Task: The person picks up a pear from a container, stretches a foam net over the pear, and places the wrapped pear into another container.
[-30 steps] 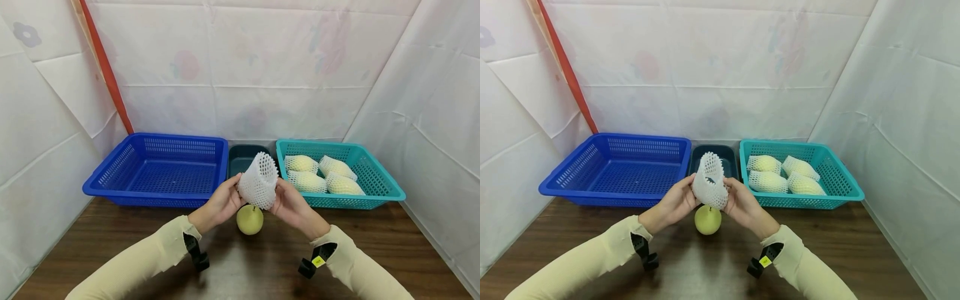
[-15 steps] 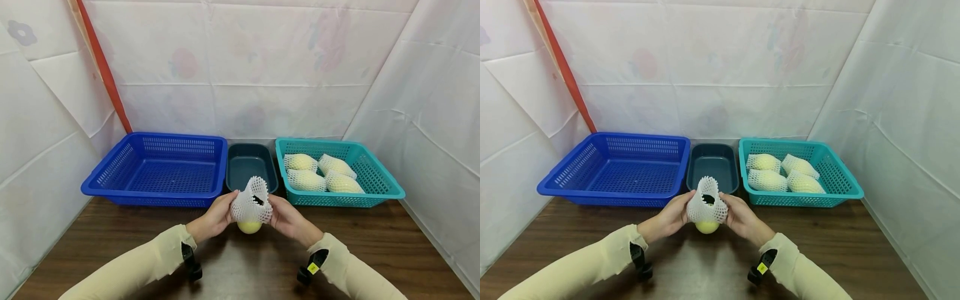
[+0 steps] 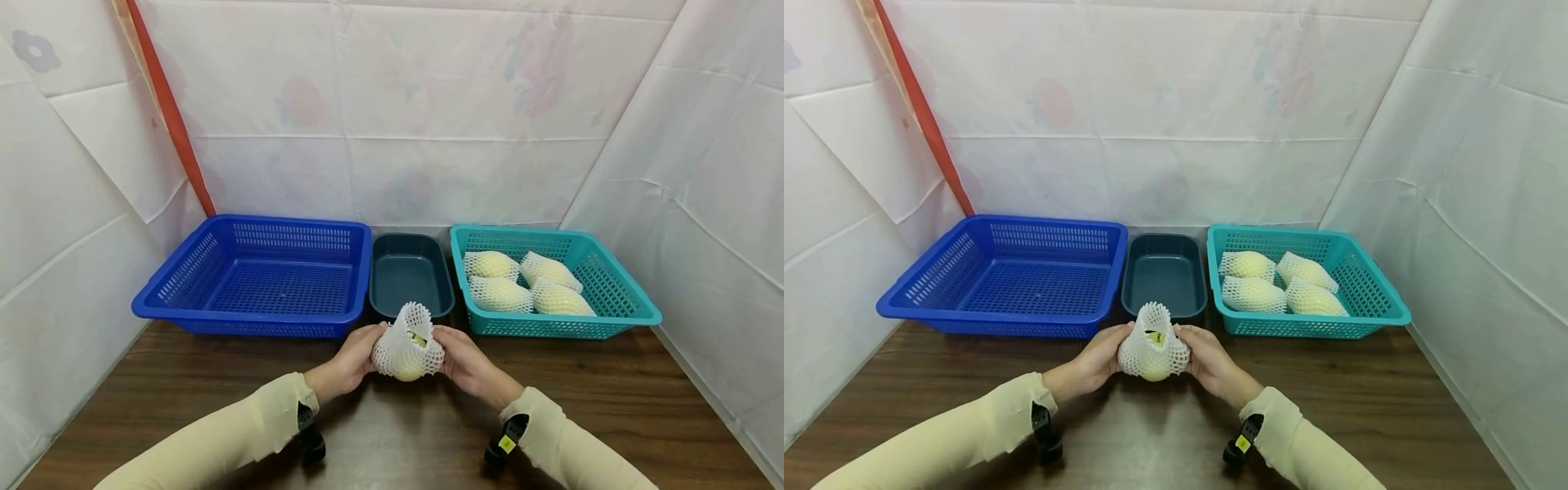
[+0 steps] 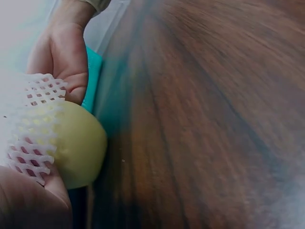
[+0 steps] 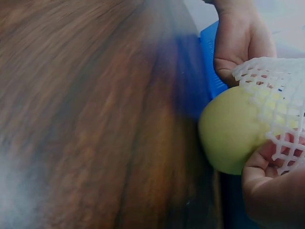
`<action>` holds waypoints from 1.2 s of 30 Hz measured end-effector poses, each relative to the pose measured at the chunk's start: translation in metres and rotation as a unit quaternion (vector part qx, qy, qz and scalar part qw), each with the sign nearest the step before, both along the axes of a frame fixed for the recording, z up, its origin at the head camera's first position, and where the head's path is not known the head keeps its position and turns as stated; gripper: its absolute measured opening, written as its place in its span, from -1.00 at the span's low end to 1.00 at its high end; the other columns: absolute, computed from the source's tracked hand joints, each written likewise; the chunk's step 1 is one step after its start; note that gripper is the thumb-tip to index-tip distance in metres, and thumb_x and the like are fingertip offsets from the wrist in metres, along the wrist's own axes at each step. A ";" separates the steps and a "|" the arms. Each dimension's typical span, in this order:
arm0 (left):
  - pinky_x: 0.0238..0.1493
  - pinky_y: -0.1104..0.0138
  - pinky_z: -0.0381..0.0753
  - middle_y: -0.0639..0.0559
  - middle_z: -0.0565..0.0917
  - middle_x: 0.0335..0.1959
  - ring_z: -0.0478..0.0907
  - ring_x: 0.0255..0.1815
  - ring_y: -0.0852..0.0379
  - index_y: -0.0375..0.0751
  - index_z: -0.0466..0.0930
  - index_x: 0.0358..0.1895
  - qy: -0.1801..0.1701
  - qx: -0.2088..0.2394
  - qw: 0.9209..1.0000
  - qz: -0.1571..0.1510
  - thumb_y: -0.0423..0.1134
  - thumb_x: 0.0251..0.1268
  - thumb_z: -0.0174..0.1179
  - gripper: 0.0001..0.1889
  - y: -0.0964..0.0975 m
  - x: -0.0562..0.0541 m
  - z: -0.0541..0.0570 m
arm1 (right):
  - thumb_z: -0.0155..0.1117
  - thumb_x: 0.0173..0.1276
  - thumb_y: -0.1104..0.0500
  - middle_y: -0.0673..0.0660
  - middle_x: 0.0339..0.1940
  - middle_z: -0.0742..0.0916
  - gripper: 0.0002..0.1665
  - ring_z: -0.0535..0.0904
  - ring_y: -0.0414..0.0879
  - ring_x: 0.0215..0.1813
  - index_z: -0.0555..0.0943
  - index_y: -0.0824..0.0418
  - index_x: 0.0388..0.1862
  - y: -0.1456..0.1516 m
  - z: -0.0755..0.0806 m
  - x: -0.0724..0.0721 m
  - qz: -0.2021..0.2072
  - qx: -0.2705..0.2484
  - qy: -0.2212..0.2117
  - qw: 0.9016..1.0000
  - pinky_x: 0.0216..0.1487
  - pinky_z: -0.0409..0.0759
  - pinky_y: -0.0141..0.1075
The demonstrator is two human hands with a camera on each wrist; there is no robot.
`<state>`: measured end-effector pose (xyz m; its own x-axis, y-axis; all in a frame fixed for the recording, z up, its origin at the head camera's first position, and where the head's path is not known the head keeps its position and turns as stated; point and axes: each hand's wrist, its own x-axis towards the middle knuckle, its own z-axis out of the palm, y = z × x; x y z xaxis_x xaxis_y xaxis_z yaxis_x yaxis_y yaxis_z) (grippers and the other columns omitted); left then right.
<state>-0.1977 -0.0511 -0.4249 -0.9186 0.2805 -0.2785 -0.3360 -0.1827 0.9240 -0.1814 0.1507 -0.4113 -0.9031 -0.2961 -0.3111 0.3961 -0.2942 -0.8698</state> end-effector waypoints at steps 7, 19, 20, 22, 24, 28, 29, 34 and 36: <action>-0.31 0.27 0.52 0.01 0.58 -0.32 0.53 -0.33 0.18 -0.40 0.46 0.00 0.003 -0.008 1.000 0.000 -0.11 0.51 -0.10 -0.64 0.001 0.000 -0.012 | -0.05 0.52 0.19 0.01 -0.34 0.68 -0.82 0.58 -0.21 -0.33 0.52 0.18 -0.17 0.000 -0.010 0.000 0.003 0.028 0.010 1.000 -0.29 0.52 -0.31; -0.42 0.26 0.49 -0.01 0.51 -0.36 0.46 -0.40 0.13 -0.32 0.42 -0.09 0.012 -0.102 0.994 -0.028 -0.13 0.54 -0.15 -0.70 0.000 -0.001 -0.018 | -0.07 0.52 0.16 0.07 -0.35 0.61 -0.75 0.55 -0.15 -0.36 0.44 0.33 -0.06 -0.005 -0.020 0.000 -0.024 0.163 0.035 0.986 -0.37 0.52 -0.26; -0.45 0.27 0.48 -0.02 0.49 -0.38 0.45 -0.43 0.12 -0.32 0.42 -0.13 0.019 -0.125 0.991 -0.033 -0.13 0.54 -0.15 -0.71 0.000 -0.001 -0.018 | -0.08 0.52 0.16 0.08 -0.36 0.60 -0.75 0.54 -0.15 -0.38 0.45 0.33 -0.07 -0.006 -0.021 -0.001 -0.028 0.185 0.035 0.982 -0.39 0.52 -0.26; -0.52 0.27 0.48 -0.03 0.45 -0.42 0.42 -0.48 0.11 -0.30 0.42 -0.21 0.039 -0.167 0.984 -0.043 -0.14 0.54 -0.17 -0.71 0.000 -0.001 -0.016 | -0.10 0.53 0.17 0.08 -0.38 0.58 -0.76 0.51 -0.15 -0.42 0.46 0.32 -0.10 -0.009 -0.021 -0.003 -0.036 0.223 0.035 0.973 -0.44 0.51 -0.28; -0.58 0.28 0.45 -0.04 0.41 -0.45 0.38 -0.52 0.11 -0.28 0.40 -0.29 0.060 -0.199 0.977 -0.049 -0.16 0.55 -0.19 -0.71 0.001 -0.002 -0.013 | -0.12 0.54 0.17 0.10 -0.39 0.57 -0.76 0.49 -0.14 -0.43 0.45 0.32 -0.11 -0.011 -0.021 -0.004 -0.041 0.242 0.034 0.969 -0.46 0.50 -0.29; -0.63 0.30 0.39 -0.05 0.35 -0.48 0.32 -0.53 0.11 -0.26 0.36 -0.34 0.091 -0.236 0.966 -0.057 -0.22 0.56 -0.25 -0.71 0.002 -0.003 -0.011 | -0.20 0.57 0.16 0.14 -0.30 0.56 -0.71 0.48 -0.09 -0.36 0.41 0.35 -0.06 -0.016 -0.019 -0.003 -0.036 0.243 0.028 0.969 -0.41 0.49 -0.27; -0.62 0.30 0.39 -0.05 0.35 -0.48 0.33 -0.52 0.10 -0.26 0.36 -0.32 0.093 -0.241 0.964 -0.060 -0.23 0.56 -0.26 -0.72 0.002 -0.003 -0.011 | -0.21 0.58 0.15 0.16 -0.27 0.56 -0.70 0.48 -0.08 -0.33 0.39 0.35 -0.04 -0.017 -0.018 -0.003 -0.034 0.240 0.027 0.970 -0.38 0.50 -0.26; -0.49 0.19 0.51 -0.12 0.45 -0.33 0.44 -0.37 0.03 -0.34 0.38 -0.08 0.087 -0.215 0.970 -0.070 -0.23 0.58 -0.34 -0.69 -0.001 -0.001 -0.008 | -0.19 0.59 0.10 0.18 -0.18 0.56 -0.67 0.50 -0.05 -0.22 0.36 0.36 0.02 -0.018 -0.009 0.002 -0.011 0.207 0.018 0.978 -0.27 0.54 -0.18; -0.41 0.14 0.54 -0.15 0.48 -0.27 0.47 -0.30 0.01 -0.35 0.37 -0.01 0.074 -0.186 0.977 -0.074 -0.22 0.58 -0.35 -0.68 -0.002 0.001 -0.004 | -0.19 0.59 0.09 0.17 -0.18 0.56 -0.66 0.51 -0.05 -0.22 0.35 0.35 0.05 -0.018 -0.003 0.005 -0.001 0.191 0.012 0.981 -0.24 0.54 -0.17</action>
<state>-0.1969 -0.0530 -0.4292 -0.9137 0.3174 -0.2537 -0.1908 0.2162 0.9575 -0.1767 0.1329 -0.4140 -0.9120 -0.1594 -0.3781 0.3743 0.0544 -0.9257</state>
